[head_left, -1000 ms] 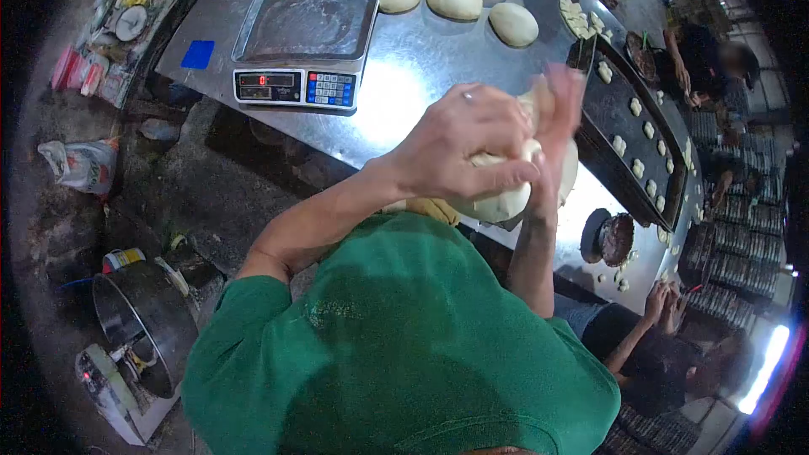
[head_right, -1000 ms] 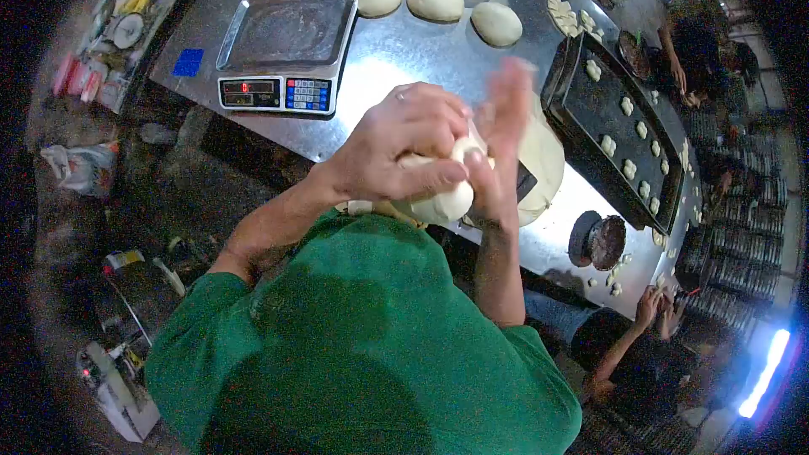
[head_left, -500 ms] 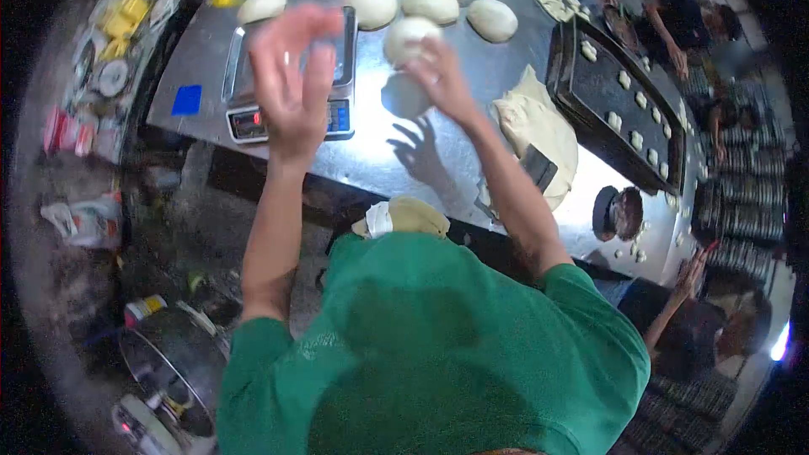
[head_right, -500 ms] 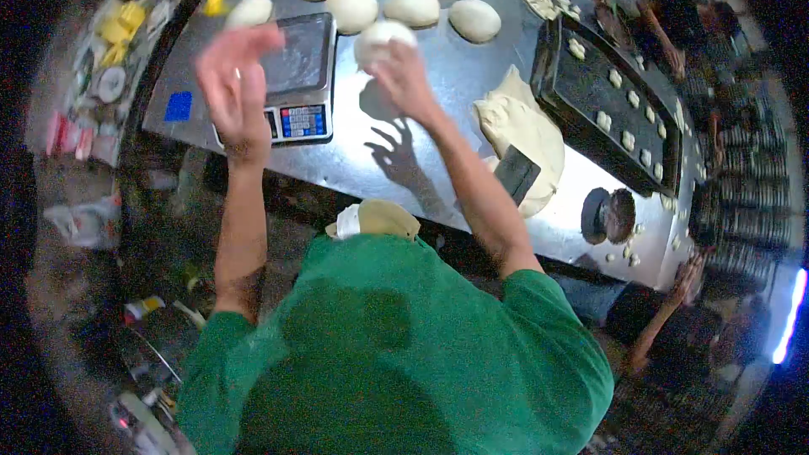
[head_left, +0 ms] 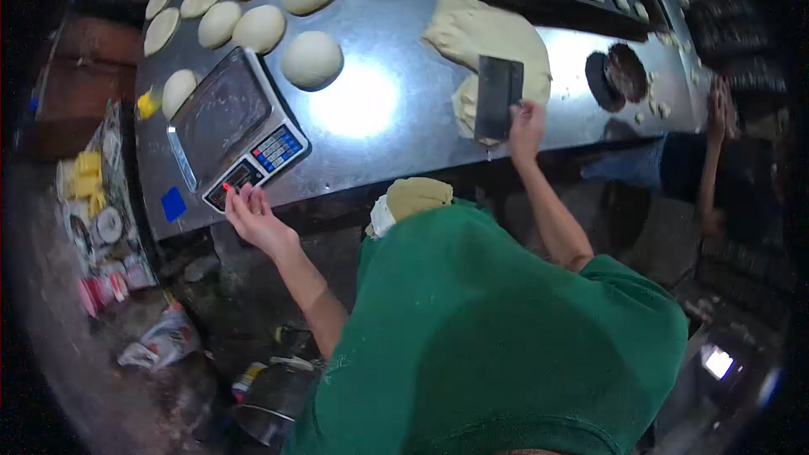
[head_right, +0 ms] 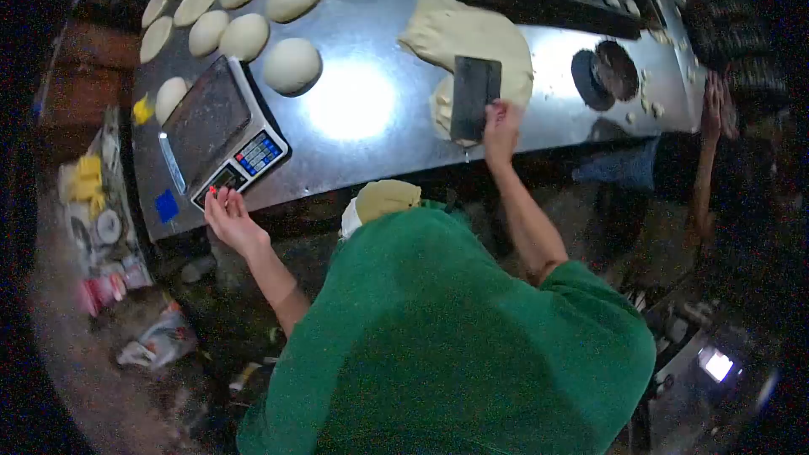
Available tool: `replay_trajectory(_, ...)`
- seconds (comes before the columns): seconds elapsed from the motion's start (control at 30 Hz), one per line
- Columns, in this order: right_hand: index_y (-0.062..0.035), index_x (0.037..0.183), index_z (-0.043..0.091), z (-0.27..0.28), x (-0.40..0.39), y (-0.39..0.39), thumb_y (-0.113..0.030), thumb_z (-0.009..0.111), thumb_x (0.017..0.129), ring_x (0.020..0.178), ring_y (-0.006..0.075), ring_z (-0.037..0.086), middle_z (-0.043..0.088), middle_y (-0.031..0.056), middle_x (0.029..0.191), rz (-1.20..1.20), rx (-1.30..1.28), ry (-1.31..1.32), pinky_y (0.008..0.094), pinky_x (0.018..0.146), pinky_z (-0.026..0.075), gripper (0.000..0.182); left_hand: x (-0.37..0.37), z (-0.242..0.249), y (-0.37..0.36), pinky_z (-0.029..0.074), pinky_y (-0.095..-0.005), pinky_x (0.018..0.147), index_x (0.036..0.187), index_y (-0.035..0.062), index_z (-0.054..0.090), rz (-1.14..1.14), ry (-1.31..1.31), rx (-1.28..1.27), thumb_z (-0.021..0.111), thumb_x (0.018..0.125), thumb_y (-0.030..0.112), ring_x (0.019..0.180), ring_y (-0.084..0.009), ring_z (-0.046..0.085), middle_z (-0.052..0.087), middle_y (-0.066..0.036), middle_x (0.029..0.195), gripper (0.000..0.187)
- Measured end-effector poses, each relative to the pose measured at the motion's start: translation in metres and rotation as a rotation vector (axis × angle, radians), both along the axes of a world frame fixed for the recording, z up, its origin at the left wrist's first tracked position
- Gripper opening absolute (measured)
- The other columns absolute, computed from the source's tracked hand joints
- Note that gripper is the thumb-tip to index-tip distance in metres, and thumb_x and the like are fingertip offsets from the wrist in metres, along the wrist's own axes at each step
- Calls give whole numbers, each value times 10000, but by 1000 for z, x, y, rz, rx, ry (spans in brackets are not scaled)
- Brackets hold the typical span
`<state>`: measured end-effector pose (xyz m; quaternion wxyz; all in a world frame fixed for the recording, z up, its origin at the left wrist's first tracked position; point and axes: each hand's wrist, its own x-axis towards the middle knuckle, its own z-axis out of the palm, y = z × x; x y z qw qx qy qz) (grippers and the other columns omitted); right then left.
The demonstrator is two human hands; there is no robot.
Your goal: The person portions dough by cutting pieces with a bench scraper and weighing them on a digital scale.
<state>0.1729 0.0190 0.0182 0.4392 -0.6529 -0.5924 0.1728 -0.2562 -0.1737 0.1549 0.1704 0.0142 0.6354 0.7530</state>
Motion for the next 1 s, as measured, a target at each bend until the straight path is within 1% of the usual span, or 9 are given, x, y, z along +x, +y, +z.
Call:
replay_trajectory(0.13,-19,1000,553,-24,56,12,-330,790,857,779,192,584,590,91,870,-177,-482,170,338,711,492,416,42,20,48,479,-349,961,1275,15,512,-266,65,73,529,1043,241,997,-194,589,615,-108,1070,324)
replay_trajectory(0.23,-9,970,538,-18,48,0,-449,846,766,810,235,599,603,129,901,-119,-580,229,379,731,493,574,82,31,80,485,-362,954,1225,12,540,-474,124,107,497,1063,209,983,-186,596,617,-96,1031,259)
replay_trajectory(0.37,31,986,518,-22,31,-4,-350,903,711,898,340,602,603,167,937,-154,-426,100,456,828,491,608,144,36,108,493,-361,941,1174,10,571,-705,197,184,489,1068,179,950,-176,608,624,-83,1005,215)
replay_trajectory(0.5,30,1144,535,18,4,0,-201,858,767,889,245,640,646,142,1029,238,-721,944,345,706,536,547,199,50,132,519,-344,903,1151,-5,587,-797,210,215,493,1065,163,920,-171,622,634,-91,991,211)
replay_trajectory(0.6,-25,1220,587,31,26,26,-184,757,862,867,166,641,667,53,1001,312,-884,1127,306,672,540,427,221,52,154,509,-354,929,1161,16,599,-807,235,227,510,1061,200,948,-173,617,632,-72,1000,228)
replay_trajectory(0.77,2,1410,478,84,101,30,-111,712,880,1124,187,606,629,102,1263,405,-462,1102,348,1007,475,591,273,10,220,528,-325,880,1258,28,608,-937,513,-15,556,1033,194,908,-168,636,670,-70,995,284)
replay_trajectory(0.83,27,1420,457,71,141,27,-49,708,855,1174,213,589,602,114,1315,280,-363,940,346,1025,459,624,306,-38,256,521,-308,874,1328,33,586,-1372,660,-130,579,1012,177,926,-170,641,684,-84,1039,347)
replay_trajectory(0.93,35,1379,480,37,199,3,1,682,841,1127,232,608,633,122,1265,53,-346,830,356,1005,466,576,381,-122,280,502,-440,982,1500,190,459,-1575,1381,-400,766,846,423,1159,-355,608,560,-210,1364,758)
replay_trajectory(1.0,31,1400,461,29,225,-26,8,678,836,1151,236,598,619,122,1292,-32,-337,837,362,1016,457,605,428,-119,264,460,-679,959,1575,313,246,-1678,1484,-689,815,770,427,1299,-535,420,332,-232,1535,993)
